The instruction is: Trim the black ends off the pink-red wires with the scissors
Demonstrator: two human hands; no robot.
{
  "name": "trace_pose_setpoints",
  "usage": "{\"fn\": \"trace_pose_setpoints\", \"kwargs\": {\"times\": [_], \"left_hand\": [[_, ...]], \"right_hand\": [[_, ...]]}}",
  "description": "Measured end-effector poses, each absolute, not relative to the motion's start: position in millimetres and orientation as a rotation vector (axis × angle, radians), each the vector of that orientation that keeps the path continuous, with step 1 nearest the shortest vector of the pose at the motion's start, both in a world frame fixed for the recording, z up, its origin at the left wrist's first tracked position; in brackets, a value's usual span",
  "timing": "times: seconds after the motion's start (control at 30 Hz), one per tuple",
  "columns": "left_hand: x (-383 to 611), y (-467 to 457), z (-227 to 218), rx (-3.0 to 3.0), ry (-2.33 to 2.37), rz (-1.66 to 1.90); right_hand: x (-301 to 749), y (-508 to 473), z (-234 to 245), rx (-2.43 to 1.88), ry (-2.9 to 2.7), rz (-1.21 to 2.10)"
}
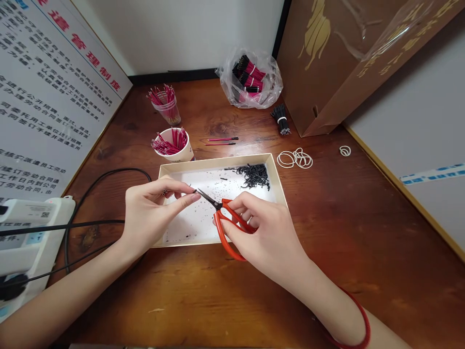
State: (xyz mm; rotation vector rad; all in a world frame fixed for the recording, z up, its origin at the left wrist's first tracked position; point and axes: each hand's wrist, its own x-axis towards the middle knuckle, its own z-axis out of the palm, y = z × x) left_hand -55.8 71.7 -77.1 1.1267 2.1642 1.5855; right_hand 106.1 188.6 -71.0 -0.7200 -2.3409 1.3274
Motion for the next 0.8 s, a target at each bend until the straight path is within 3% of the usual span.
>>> {"fn": "trace_pose_setpoints", "kwargs": {"times": [0.8], "left_hand": [[-56.4,71.2,-76.4,1.119,2.116,1.651]], "right_hand": [[110.8,191.5,-68.5,-0.666,-2.378,1.319]]}}
